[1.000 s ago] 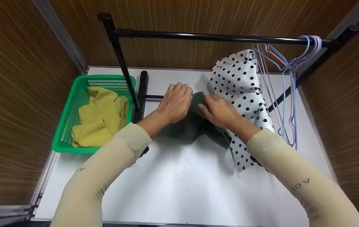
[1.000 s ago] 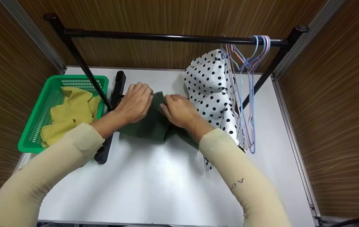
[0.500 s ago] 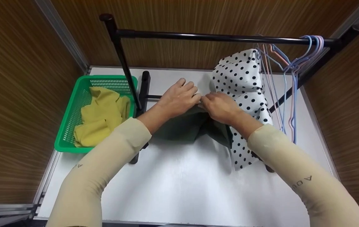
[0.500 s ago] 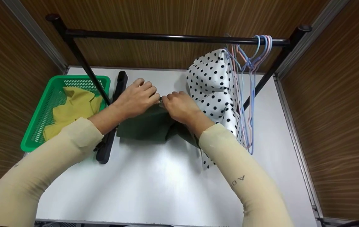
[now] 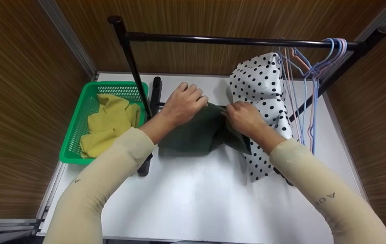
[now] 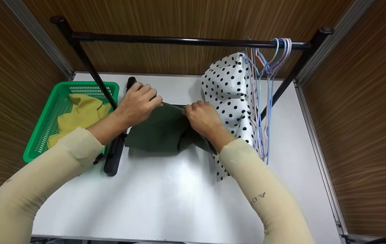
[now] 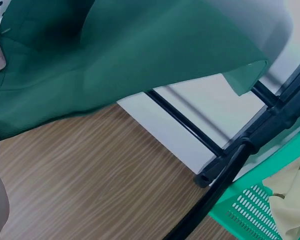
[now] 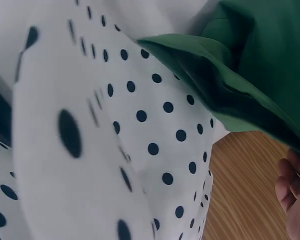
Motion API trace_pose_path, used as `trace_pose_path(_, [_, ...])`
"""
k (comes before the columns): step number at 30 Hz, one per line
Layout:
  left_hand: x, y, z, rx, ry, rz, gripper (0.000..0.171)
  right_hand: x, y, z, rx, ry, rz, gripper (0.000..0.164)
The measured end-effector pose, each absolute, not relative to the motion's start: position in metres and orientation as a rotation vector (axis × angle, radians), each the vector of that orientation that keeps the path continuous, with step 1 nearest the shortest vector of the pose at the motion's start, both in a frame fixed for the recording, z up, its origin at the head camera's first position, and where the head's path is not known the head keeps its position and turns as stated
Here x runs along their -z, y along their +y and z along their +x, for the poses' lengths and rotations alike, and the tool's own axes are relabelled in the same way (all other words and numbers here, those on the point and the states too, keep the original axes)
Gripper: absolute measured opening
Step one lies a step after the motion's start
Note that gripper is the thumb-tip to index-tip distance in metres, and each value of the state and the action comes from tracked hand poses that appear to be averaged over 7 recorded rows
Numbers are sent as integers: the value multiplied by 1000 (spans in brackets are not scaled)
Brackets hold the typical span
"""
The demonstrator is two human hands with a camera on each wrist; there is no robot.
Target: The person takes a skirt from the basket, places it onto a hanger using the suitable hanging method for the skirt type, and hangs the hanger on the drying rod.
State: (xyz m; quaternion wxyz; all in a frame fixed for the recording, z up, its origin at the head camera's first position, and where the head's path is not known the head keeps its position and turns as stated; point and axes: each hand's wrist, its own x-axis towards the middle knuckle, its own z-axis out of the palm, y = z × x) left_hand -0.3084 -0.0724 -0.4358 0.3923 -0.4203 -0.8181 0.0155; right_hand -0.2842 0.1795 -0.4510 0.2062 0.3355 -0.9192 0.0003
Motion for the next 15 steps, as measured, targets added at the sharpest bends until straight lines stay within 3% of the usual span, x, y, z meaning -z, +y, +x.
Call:
trace_pose_path(10, [444, -92, -318, 1, -2055, -995, 29, 446, 204, -285, 48, -2656, 913, 23])
trace_pose_path(15, [447, -105, -321, 14, -2089, -924, 33, 440, 210, -288, -67, -2661, 829, 12])
